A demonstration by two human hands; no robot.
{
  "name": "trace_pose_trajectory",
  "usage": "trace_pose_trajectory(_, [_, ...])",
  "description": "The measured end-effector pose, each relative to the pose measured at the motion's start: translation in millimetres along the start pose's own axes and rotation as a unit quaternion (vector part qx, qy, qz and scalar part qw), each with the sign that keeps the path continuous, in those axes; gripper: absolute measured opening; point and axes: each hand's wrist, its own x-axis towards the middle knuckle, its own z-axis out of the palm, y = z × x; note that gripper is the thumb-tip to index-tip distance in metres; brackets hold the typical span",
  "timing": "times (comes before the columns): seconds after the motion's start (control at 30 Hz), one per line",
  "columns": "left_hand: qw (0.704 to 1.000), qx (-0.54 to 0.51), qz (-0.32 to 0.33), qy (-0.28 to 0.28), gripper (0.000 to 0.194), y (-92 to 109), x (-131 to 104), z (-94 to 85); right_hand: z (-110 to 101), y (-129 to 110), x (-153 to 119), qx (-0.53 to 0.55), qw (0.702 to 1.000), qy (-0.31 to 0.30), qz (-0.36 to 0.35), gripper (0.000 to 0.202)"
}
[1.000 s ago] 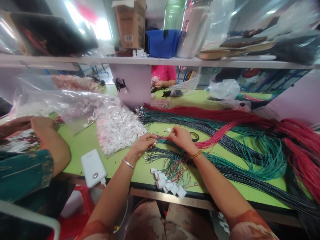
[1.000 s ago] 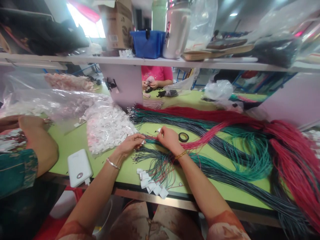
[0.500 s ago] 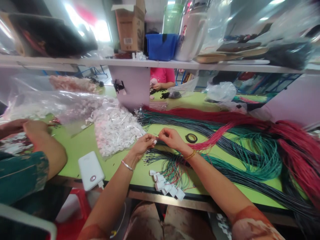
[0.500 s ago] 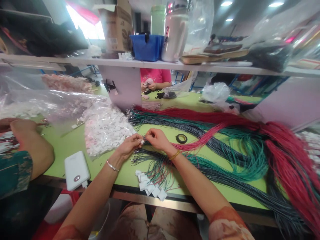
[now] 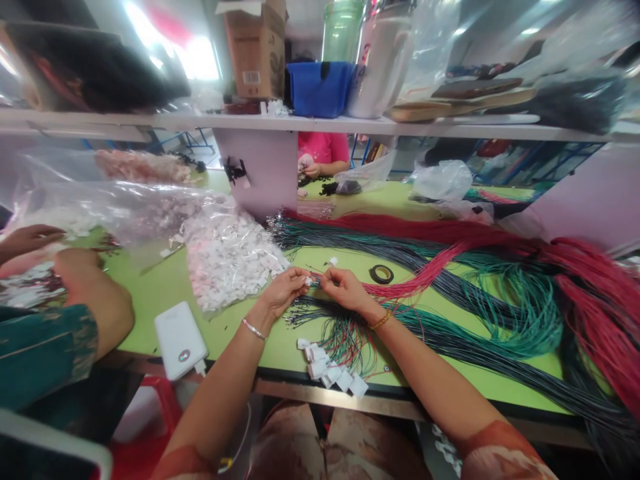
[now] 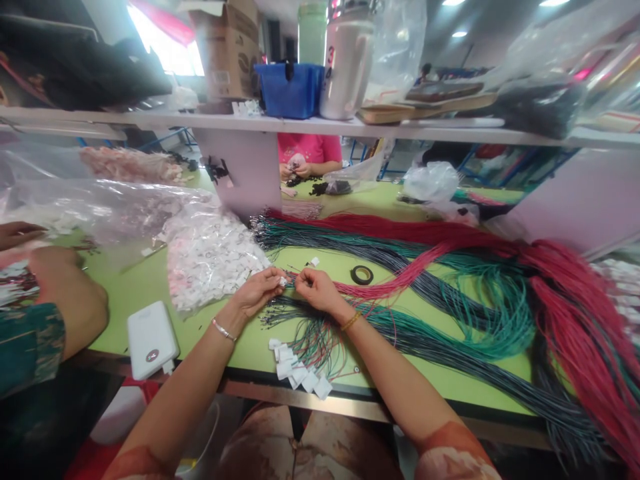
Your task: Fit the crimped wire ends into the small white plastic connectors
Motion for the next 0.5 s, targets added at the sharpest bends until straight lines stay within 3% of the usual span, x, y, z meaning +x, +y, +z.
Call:
trace_pose_trajectory(0.33, [0.999, 0.028, -0.017, 0.034, 0.030, -5.3, 1.8, 8.4, 9.7, 2.2, -4.5, -0.108, 0.992, 0.013, -0.063, 0.020])
trace_pose_trajectory(0.5, [0.998, 0.053, -0.014, 0.035, 0.029, -7.7, 2.5, 8.0, 14.3, -1.0, -8.8, -0.156, 0.987, 0.017, -0.035, 0.021])
